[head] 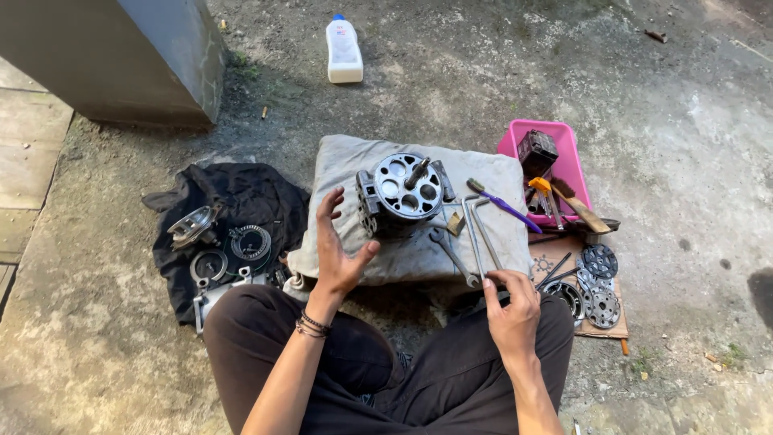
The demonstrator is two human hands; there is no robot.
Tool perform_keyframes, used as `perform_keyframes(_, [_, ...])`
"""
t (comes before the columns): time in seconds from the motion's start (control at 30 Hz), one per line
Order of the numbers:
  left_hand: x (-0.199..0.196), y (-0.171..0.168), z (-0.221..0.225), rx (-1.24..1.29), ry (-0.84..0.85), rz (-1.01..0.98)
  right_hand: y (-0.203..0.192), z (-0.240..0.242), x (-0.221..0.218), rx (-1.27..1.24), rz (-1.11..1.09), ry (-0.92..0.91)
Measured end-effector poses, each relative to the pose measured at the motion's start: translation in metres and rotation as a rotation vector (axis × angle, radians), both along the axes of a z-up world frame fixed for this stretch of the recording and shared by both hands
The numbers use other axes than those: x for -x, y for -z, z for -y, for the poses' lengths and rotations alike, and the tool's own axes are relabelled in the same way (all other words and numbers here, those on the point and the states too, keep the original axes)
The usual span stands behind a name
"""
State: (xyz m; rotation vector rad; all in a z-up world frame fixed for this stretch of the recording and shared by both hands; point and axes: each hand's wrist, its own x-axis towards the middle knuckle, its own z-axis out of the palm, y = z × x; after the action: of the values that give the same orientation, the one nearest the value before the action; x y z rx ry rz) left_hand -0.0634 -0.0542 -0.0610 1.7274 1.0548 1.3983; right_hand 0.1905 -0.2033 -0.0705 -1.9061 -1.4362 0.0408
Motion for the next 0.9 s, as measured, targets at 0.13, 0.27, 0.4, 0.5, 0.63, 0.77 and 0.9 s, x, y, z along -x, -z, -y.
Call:
perform_keyframes(0.13, [-0.019,-0.01,-0.016,-0.018,0.018,0.008,0.002,-0.033,-0.007,0.069,-0.071,-0.074])
perform_keyframes(0.27, [-0.024,-0.002,-0.031,0.005,0.053,-0.015,0.009,-0.087,-0.008,0.184,0.213,-0.207])
perform_keyframes(0.4, [-0.027,0.016,-0.035,0.059,0.074,0.059,0.025,-0.11,-0.017,0.28,0.412,-0.241])
perform_keyframes(0.5, [-0.029,0.014,-0.037,0.083,0.094,0.104,0.017,-0.114,-0.021,0.249,0.312,-0.325])
perform_keyframes(0.63, [-0.028,0.02,-0.038,0.101,0.094,0.101,-0.004,-0.105,-0.024,0.169,-0.053,-0.318])
perform_keyframes(0.77, [-0.025,0.025,-0.039,0.045,0.099,0.171,-0.001,-0.09,-0.02,-0.039,-0.918,-0.273])
perform_keyframes(0.9, [-0.018,0.032,-0.038,-0.007,0.092,0.195,-0.012,-0.084,-0.008,-0.042,-1.353,-0.383])
